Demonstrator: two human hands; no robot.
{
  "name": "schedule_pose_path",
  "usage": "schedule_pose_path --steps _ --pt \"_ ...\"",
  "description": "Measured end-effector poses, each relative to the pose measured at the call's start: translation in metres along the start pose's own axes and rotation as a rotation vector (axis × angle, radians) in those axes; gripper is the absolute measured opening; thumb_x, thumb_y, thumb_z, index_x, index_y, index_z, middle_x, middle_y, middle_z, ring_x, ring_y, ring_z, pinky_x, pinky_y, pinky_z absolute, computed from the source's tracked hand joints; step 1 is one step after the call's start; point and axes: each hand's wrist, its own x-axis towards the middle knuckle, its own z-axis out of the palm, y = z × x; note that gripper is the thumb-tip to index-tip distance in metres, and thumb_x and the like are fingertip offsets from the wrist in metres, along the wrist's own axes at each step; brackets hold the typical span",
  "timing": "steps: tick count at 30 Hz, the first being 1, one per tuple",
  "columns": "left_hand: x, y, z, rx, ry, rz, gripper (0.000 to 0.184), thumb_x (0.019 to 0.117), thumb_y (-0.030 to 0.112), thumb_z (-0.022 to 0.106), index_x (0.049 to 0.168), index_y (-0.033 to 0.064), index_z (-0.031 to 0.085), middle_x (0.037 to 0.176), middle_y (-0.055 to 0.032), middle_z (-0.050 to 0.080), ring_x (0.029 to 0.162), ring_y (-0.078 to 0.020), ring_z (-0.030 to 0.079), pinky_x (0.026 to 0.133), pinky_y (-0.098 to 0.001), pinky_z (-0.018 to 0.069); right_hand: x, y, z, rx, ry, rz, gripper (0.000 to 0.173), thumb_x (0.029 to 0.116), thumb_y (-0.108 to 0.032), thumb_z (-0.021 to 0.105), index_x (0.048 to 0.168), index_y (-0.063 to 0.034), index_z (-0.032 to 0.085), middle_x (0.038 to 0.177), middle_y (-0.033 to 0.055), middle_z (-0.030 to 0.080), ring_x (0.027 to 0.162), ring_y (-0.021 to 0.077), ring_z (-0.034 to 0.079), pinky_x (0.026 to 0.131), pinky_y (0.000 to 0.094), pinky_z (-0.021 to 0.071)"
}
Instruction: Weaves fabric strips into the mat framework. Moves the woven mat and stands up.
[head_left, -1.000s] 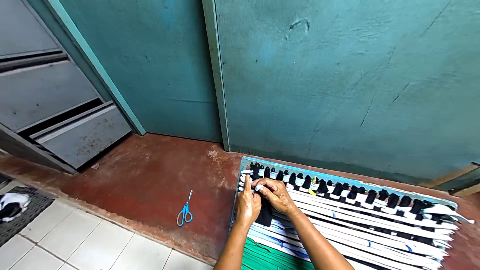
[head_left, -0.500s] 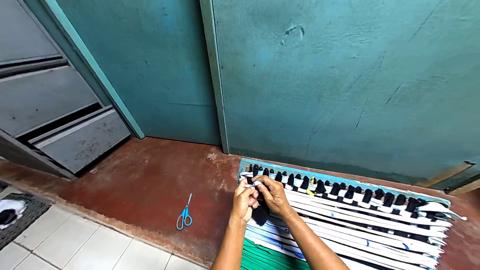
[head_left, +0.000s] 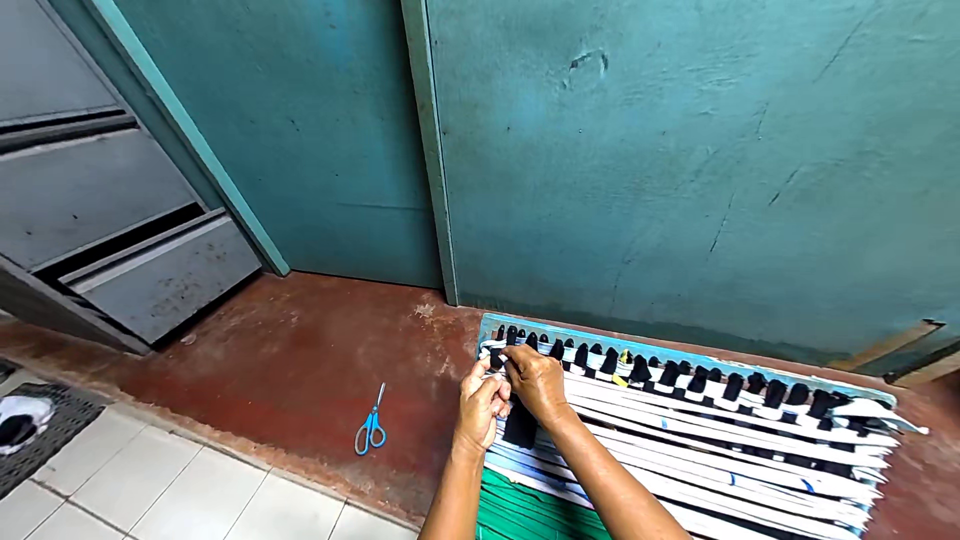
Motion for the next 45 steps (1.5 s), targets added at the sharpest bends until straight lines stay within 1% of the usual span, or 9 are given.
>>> schedule_pose_path --steps 7,10,15,18,22,25,29,38,45 --pt "-0.001 -0.009 -0.002 0.409 -0.017 0.142 0.054 0.0932 -0.001 0.043 0.145 -0.0141 0.037 0.06 0.0056 0.053 0.046 -0.0003 0.046 0.045 -0.0167 0.0407 0.013 -0.016 -0.006 0.015 -0.152 0.219 0.013 0.0891 -0.001 0.064 0.094 0.0023 0.076 0.087 0.02 0.076 0.083 0.0398 0.074 0.074 0.0589 0.0563" --pt "-0.003 -0.009 -0.006 0.879 -0.031 0.325 0.052 0.0947 0.0 0.043 0.143 -0.0179 0.042 0.064 -0.0015 0.057 0.053 -0.0079 0.052 0.057 -0.0247 0.0472 0.024 -0.011 -0.016 0.291 -0.364 0.405 0.019 0.0947 0.0 0.059 0.106 0.0038 0.074 0.097 0.018 0.074 0.091 0.0279 0.072 0.087 0.0455 0.0553" --pt "-0.007 -0.021 -0.007 1.505 0.068 0.613 0.047 0.0919 -0.002 0.053 0.138 -0.0111 0.057 0.073 -0.0224 0.071 0.062 -0.0411 0.071 0.061 -0.0547 0.0577 0.024 0.0 -0.021 0.719 -0.437 0.578 0.028 0.0986 0.005 0.048 0.12 0.0055 0.066 0.093 0.008 0.069 0.06 0.0037 0.057 0.058 0.0209 0.0502" --pt "0.006 -0.029 -0.019 1.462 0.165 0.868 0.041 0.085 -0.004 0.056 0.123 -0.0081 0.07 0.074 -0.0194 0.072 0.058 -0.0351 0.07 0.055 -0.0483 0.0575 0.022 -0.001 -0.02 0.831 -0.386 0.612 0.023 0.0966 0.001 0.054 0.116 0.0061 0.066 0.083 0.004 0.067 0.058 0.0025 0.055 0.056 0.0201 0.0477" --pt "0.018 -0.021 -0.024 1.139 0.19 0.839 0.028 0.0883 -0.008 0.055 0.106 -0.0063 0.076 0.093 -0.0196 0.077 0.081 -0.0281 0.077 0.078 -0.041 0.0614 0.02 -0.009 -0.01 0.829 -0.243 0.667 0.011 0.0909 0.002 0.068 0.102 0.0053 0.068 0.079 0.004 0.068 0.065 0.0028 0.06 0.063 0.0202 0.051" --pt "0.026 -0.021 -0.019 1.044 0.274 0.765 0.021 0.089 -0.004 0.06 0.104 -0.0072 0.073 0.071 -0.0116 0.069 0.055 -0.0146 0.062 0.058 -0.0308 0.0536 0.021 -0.011 -0.006 0.793 -0.192 0.661 0.01 0.0918 0.005 0.064 0.101 0.0056 0.068 0.079 0.0049 0.068 0.066 0.003 0.061 0.065 0.0204 0.0517" --pt "0.027 -0.017 -0.011 1.151 0.317 0.728 0.02 0.0876 0.002 0.065 0.103 -0.007 0.074 0.059 -0.0077 0.061 0.048 -0.0151 0.054 0.052 -0.033 0.0483 0.019 -0.01 -0.006 0.776 -0.206 0.647 0.011 0.0938 0.004 0.061 0.103 0.0051 0.067 0.078 0.0037 0.067 0.063 0.0023 0.057 0.061 0.0195 0.0486" --pt "0.026 -0.013 0.002 1.476 0.378 0.763 0.014 0.0874 0.004 0.062 0.087 -0.0052 0.072 0.068 -0.017 0.069 0.06 -0.0343 0.07 0.055 -0.0512 0.0548 0.014 -0.014 -0.005 0.709 -0.185 0.584 0.014 0.0956 0.003 0.057 0.105 0.0073 0.066 0.075 0.005 0.065 0.055 0.0035 0.056 0.055 0.0198 0.0493" --pt "0.03 -0.001 -0.006 1.471 0.515 0.829 0.014 0.086 0.004 0.06 0.085 -0.0069 0.07 0.063 -0.0166 0.066 0.055 -0.0329 0.068 0.051 -0.0495 0.0531 0.0 -0.023 0.007 0.342 0.026 0.307 0.013 0.0893 0.0 0.063 0.095 0.0051 0.073 0.083 0.0166 0.074 0.075 0.0301 0.073 0.072 0.0519 0.057"
